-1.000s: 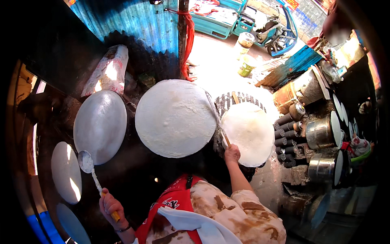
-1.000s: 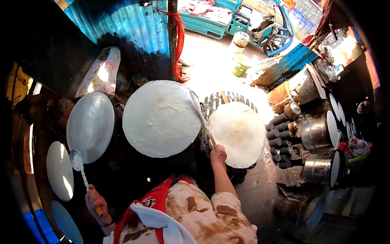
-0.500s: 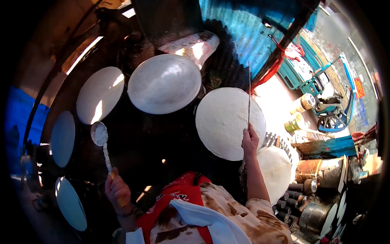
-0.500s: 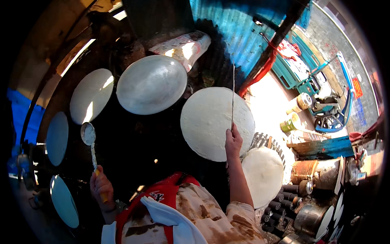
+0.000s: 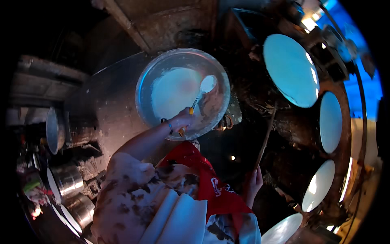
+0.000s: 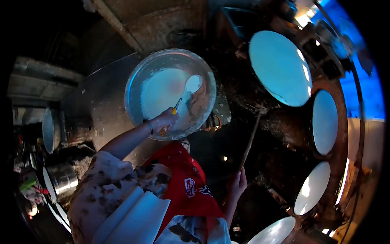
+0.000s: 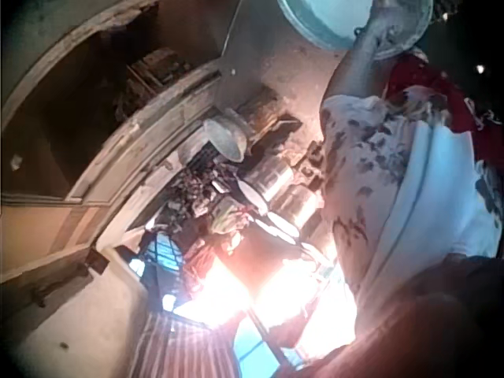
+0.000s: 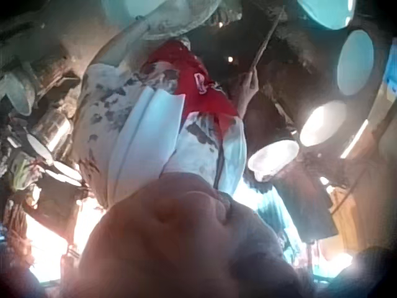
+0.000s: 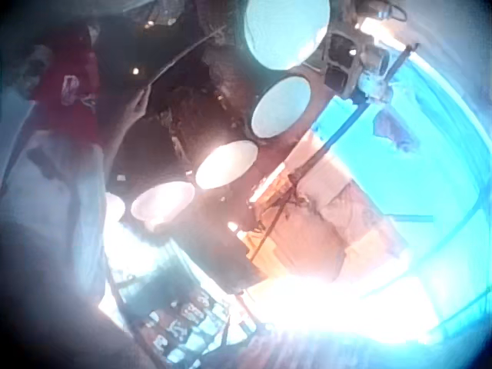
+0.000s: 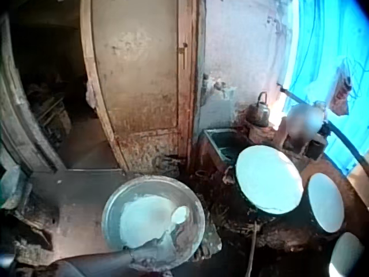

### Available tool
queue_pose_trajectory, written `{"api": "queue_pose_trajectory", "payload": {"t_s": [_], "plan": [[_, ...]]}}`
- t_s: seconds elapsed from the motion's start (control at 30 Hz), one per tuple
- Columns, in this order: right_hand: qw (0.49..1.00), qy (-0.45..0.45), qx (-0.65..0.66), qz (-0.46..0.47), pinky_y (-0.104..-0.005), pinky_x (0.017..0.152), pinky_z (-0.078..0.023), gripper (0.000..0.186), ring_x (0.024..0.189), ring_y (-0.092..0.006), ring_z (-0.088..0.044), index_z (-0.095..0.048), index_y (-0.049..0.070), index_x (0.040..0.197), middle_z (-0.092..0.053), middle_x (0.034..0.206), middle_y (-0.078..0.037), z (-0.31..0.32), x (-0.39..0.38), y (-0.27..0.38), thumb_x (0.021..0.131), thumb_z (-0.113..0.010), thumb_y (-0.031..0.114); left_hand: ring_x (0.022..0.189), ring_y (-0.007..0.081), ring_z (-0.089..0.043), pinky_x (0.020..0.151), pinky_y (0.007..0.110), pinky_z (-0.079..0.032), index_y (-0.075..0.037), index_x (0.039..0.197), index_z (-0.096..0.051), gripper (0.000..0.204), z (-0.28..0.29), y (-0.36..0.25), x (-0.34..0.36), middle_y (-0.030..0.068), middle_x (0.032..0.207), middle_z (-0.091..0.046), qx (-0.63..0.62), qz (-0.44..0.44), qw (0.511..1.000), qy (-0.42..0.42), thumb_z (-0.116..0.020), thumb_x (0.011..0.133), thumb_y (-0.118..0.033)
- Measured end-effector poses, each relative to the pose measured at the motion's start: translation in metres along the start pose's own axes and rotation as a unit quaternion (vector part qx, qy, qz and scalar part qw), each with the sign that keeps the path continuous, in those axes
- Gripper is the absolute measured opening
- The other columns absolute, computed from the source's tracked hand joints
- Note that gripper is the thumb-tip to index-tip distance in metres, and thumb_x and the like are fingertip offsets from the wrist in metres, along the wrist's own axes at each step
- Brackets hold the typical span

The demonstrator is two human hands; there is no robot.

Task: The person pours batter onto hot circular griddles using a ladle, spreads it thin with a stick, and peels the cooked flatbreads away from the heated surfaces.

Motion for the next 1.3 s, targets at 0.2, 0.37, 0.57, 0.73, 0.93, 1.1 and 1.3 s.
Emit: {"api": "queue_pose_trajectory", "payload": {"t_s": [0.2,0.37,0.57,0.73,0.93,1.1,1.3], "plan": [[0.814,0.262,-0.479,0.199,-0.0345,0.053,-0.048,0.023,0.061,-0.0214,-0.062,-0.061,0.006,0.108,-0.063,0.071,-0.009,-0.202,0.111,0.016,0.091,-0.048,0.010,0.078,0.0321,-0.061,0.072,0.044,-0.047,0.004,0.105,-0.050,0.037,0.124,0.078,0.031,0.0244,0.093,-0.060,0.290,0.180,0.935,-0.094,-0.038,0.092,-0.028],[0.560,0.342,-0.714,0.245,-0.0430,0.066,-0.054,0.014,0.078,-0.0325,-0.066,-0.062,0.006,0.089,-0.066,0.085,-0.016,-0.304,0.110,0.015,0.086,-0.049,0.012,0.074,0.0285,-0.065,0.060,0.045,-0.049,0.004,0.101,-0.059,0.038,0.117,0.211,0.038,0.0198,0.088,-0.064,0.330,0.157,0.931,-0.005,-0.040,0.092,-0.028],[0.512,0.456,-0.722,0.090,-0.0435,0.077,-0.053,0.020,0.093,-0.0327,-0.065,-0.064,0.004,0.094,-0.066,0.099,-0.017,-0.311,0.074,0.024,0.087,-0.050,0.016,0.053,0.0156,-0.056,0.044,0.027,-0.042,-0.005,0.070,-0.053,0.014,-0.003,0.180,0.007,0.0057,0.051,-0.049,0.017,0.182,0.967,0.177,-0.053,0.083,-0.007],[0.637,0.431,-0.634,0.080,-0.0499,0.079,-0.048,0.021,0.092,-0.0408,-0.060,-0.063,0.002,0.087,-0.063,0.093,-0.023,-0.246,0.076,0.005,0.087,-0.048,0.016,0.045,0.0075,-0.041,0.041,0.020,-0.037,-0.008,0.073,-0.045,0.016,-0.100,0.093,-0.013,-0.0032,0.054,-0.039,-0.664,0.264,0.632,0.300,-0.049,0.088,-0.005],[0.788,0.361,-0.467,0.177,-0.0518,0.066,-0.045,0.017,0.083,-0.0449,-0.057,-0.058,0.000,0.080,-0.058,0.079,-0.026,-0.192,0.036,0.057,0.087,-0.047,0.011,0.043,0.0034,-0.037,0.039,0.018,-0.033,-0.007,0.092,-0.048,0.002,-0.107,0.041,-0.066,-0.0051,0.058,-0.036,-0.742,0.143,0.568,0.327,-0.046,0.093,-0.007],[0.878,0.333,-0.288,0.190,-0.0417,0.063,-0.049,0.015,0.082,-0.0445,-0.059,-0.062,0.000,0.099,-0.059,0.080,-0.027,-0.171,0.016,0.086,0.088,-0.054,0.007,0.041,0.0019,-0.035,0.036,0.015,-0.029,-0.011,0.107,-0.046,0.015,-0.072,-0.008,-0.135,-0.0053,0.058,-0.036,-0.525,-0.048,0.831,0.176,-0.043,0.094,-0.006],[0.869,0.347,-0.207,0.286,-0.0326,0.059,-0.050,0.031,0.069,-0.0237,-0.068,-0.059,0.006,0.119,-0.064,0.074,-0.019,-0.160,-0.003,0.127,0.088,-0.057,0.009,0.041,0.0036,-0.030,0.036,0.018,-0.027,-0.012,0.116,-0.042,0.022,-0.021,-0.074,-0.232,-0.0043,0.058,-0.032,-0.324,-0.226,0.915,0.079,-0.046,0.095,-0.011]]}}
Point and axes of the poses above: each hand's wrist, its own x-axis towards the middle knuckle, its own z-axis out of the back of the hand, y = z × x, the point moved 10 cm from there along x, towards the middle knuckle
